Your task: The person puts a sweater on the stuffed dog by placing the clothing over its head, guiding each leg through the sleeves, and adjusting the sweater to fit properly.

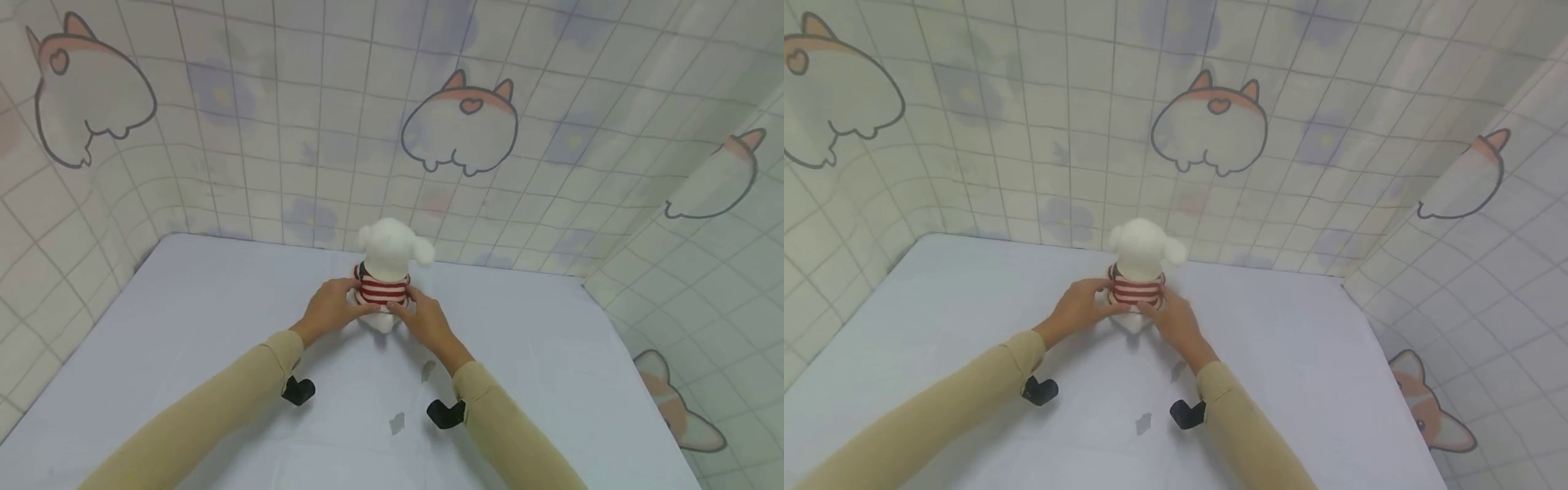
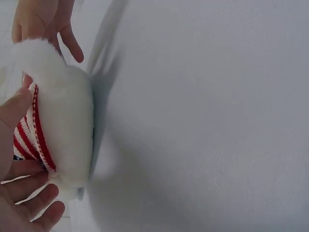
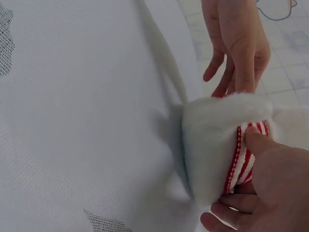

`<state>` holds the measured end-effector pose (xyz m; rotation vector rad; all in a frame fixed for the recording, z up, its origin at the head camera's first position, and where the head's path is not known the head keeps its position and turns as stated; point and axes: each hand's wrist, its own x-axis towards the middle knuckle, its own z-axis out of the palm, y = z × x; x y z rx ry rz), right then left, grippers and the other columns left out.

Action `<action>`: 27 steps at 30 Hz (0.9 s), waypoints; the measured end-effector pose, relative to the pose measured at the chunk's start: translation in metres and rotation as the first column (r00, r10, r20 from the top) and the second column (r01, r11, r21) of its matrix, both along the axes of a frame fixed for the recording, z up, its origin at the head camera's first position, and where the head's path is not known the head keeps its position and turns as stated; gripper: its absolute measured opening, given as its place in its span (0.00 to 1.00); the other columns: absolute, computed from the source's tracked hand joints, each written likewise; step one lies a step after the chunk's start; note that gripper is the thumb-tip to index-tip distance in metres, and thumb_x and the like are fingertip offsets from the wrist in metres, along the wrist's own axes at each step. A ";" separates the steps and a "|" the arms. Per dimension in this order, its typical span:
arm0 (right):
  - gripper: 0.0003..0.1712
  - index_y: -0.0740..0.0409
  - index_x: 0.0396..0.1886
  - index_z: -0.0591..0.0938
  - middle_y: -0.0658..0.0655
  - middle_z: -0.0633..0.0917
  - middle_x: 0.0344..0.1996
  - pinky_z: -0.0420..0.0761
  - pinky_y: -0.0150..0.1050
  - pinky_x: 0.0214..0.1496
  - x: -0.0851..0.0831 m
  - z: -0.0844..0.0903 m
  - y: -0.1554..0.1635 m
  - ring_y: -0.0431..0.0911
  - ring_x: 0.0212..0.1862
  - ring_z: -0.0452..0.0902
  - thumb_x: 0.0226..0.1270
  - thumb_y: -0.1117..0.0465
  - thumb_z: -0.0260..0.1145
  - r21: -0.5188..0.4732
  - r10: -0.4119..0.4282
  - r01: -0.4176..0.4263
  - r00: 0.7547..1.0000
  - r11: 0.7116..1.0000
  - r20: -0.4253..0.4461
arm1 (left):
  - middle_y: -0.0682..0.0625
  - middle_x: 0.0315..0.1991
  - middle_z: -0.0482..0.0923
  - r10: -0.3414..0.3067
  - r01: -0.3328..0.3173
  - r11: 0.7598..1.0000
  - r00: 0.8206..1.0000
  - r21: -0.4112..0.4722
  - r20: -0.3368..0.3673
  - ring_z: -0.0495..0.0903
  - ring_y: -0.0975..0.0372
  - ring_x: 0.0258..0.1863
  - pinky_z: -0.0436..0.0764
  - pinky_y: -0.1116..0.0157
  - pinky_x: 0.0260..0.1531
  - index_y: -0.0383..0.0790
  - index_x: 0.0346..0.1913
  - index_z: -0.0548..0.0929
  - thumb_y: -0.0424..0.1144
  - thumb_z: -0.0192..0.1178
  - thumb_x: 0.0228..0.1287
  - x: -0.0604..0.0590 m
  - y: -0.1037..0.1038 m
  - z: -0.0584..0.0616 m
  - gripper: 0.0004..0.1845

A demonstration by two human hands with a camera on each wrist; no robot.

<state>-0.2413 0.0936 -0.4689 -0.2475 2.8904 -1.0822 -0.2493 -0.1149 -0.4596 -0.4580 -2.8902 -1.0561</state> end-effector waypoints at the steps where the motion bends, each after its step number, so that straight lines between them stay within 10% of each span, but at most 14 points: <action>1: 0.42 0.52 0.73 0.63 0.57 0.71 0.69 0.66 0.54 0.71 0.000 -0.001 0.000 0.53 0.72 0.63 0.66 0.35 0.58 -0.006 0.002 -0.002 1.000 1.000 0.007 | 0.44 0.57 0.81 0.003 -0.003 1.000 1.000 -0.004 0.000 0.79 0.51 0.57 0.78 0.51 0.56 0.38 0.59 0.78 0.58 0.68 0.54 0.000 0.001 0.000 0.35; 10: 0.39 0.52 0.72 0.66 0.59 0.73 0.67 0.75 0.48 0.54 -0.001 -0.001 0.000 0.51 0.54 0.75 0.68 0.38 0.58 0.039 0.033 -0.033 0.999 0.999 -0.001 | 0.45 0.56 0.81 -0.008 0.005 0.998 0.998 0.065 0.054 0.79 0.51 0.58 0.77 0.52 0.56 0.39 0.59 0.79 0.56 0.68 0.56 -0.002 0.005 -0.008 0.32; 18: 0.33 0.56 0.67 0.72 0.58 0.79 0.61 0.75 0.50 0.62 -0.006 -0.003 0.000 0.52 0.63 0.75 0.70 0.42 0.57 0.103 0.094 -0.088 0.994 0.991 -0.062 | 0.43 0.57 0.80 -0.104 0.102 0.993 0.994 0.054 0.040 0.77 0.51 0.59 0.76 0.52 0.58 0.37 0.62 0.74 0.54 0.64 0.61 -0.009 0.005 -0.016 0.32; 27: 0.35 0.54 0.68 0.71 0.57 0.76 0.64 0.71 0.52 0.67 0.001 -0.003 -0.004 0.53 0.65 0.71 0.66 0.42 0.63 -0.096 -0.053 0.047 0.997 0.994 -0.056 | 0.42 0.62 0.76 -0.037 0.028 0.994 0.996 0.107 0.087 0.70 0.47 0.66 0.68 0.46 0.65 0.38 0.63 0.73 0.59 0.61 0.62 -0.008 -0.001 -0.015 0.34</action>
